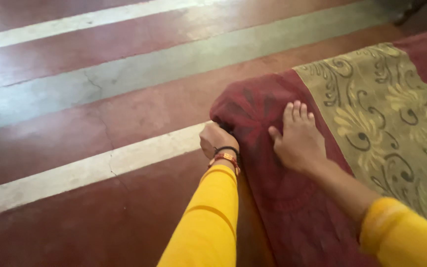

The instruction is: The person wipes the surface of a bed with a patterned bedsheet using a cloth, then cleans the wooden legs of the bed. The person proceeds to wipe the armrest and seat of a wooden chair with a patterned cushion. A small toy remains on the chair during the cleaning.

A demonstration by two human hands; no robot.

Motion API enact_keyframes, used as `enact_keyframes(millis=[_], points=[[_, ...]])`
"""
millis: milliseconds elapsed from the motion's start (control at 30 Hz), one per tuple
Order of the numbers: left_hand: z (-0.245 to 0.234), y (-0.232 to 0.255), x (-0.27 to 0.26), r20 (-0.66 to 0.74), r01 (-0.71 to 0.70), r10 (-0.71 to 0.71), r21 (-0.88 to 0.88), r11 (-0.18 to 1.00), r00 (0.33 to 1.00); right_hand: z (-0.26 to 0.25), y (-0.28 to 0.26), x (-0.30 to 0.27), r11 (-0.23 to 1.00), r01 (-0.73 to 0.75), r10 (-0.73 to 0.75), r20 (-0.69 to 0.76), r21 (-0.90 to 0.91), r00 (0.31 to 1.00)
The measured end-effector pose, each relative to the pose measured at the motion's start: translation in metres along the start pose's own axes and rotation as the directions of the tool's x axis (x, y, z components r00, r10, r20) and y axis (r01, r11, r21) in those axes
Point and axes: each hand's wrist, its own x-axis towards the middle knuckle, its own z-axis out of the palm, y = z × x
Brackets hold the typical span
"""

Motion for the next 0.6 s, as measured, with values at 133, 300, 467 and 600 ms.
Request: enact_keyframes(millis=[133,300,467,600], points=[[-0.007,0.001,-0.003,0.032,0.016,-0.015,-0.013,1.0,0.999,0.006,-0.02,-0.023,1.0,0.003,-0.003,-0.017,0.005,1.0],[-0.013,0.013,-0.004,0.099,0.127,-0.121,-0.062,0.99,0.988,-0.012,-0.012,-0.028,0.99,0.088,-0.091,0.021,0.114,0.996],[-0.01,0.008,-0.003,0.059,0.097,-0.097,0.016,0.995,0.994,-0.017,0.014,-0.011,0.981,0.091,-0.09,-0.012,0.17,0.996],[-0.006,0.008,0.005,0.093,0.131,-0.13,-0.007,0.991,0.987,-0.004,-0.003,-0.003,0.968,0.102,-0.071,-0.141,0.23,0.987]])
